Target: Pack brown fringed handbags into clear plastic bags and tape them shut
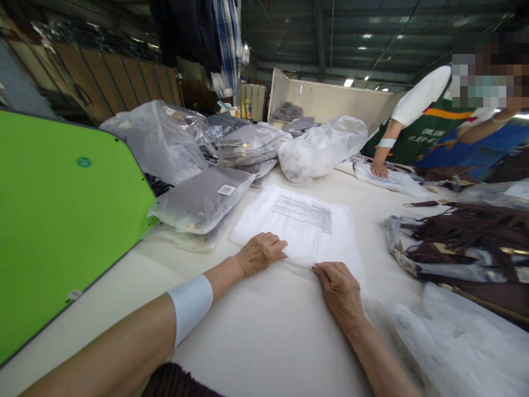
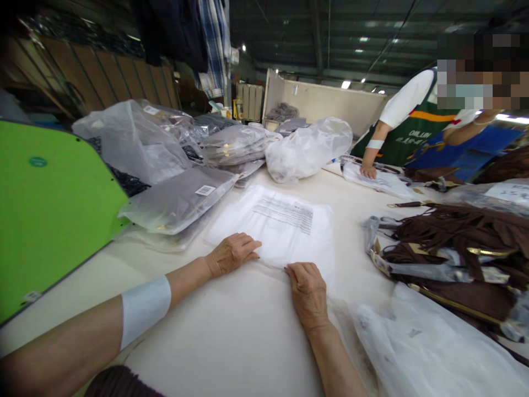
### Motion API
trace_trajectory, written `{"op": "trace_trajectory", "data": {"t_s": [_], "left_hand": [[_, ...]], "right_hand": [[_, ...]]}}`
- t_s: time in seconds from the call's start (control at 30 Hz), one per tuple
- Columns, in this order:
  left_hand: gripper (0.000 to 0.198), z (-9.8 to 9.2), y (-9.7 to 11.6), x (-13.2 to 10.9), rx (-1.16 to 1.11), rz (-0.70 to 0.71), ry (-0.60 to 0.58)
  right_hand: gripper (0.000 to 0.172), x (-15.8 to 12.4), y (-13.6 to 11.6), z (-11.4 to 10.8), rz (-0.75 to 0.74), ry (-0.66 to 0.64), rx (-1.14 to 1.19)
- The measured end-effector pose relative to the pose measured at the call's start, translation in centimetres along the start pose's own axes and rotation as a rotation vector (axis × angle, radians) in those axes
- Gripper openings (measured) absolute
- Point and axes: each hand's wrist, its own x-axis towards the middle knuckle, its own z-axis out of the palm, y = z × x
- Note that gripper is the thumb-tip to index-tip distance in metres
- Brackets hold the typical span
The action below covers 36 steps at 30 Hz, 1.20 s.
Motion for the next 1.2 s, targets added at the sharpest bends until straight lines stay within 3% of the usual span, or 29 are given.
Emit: {"op": "trace_trajectory", "data": {"t_s": [0.13,0.3,0.53,0.7,0.9,1.2], "left_hand": [[0.021,-0.4,0.2,-0.1,-0.013,0.028,-0.063],[0.022,-1.1,1.0,0.2,-0.045,-0.06,-0.141],[0.007,-3.3,2.6,0.5,-0.217,-0.305,-0.222],[0.025,-4.8,2.8,-0.1,-0.439,-0.429,-0.344],[0.032,-5.9,3.4,-2.2,-0.514,-0.384,-0.374],[0.006,-7.5,5.2,-7.1,-0.097,-0.121,-0.244]], "right_hand": [[0.028,-0.1,-0.1,-0.3,0.065,0.045,0.047],[0.032,0.2,-0.3,-0.5,0.212,0.036,0.155],[0.031,0.2,-1.1,-2.4,0.499,-0.177,0.427],[0.032,-0.2,-2.2,-4.2,0.672,-0.26,0.605],[0.034,-1.6,-3.9,-6.3,0.731,-0.317,0.632],[0.036,-4.1,-6.4,-9.2,0.625,-0.425,0.51]]}}
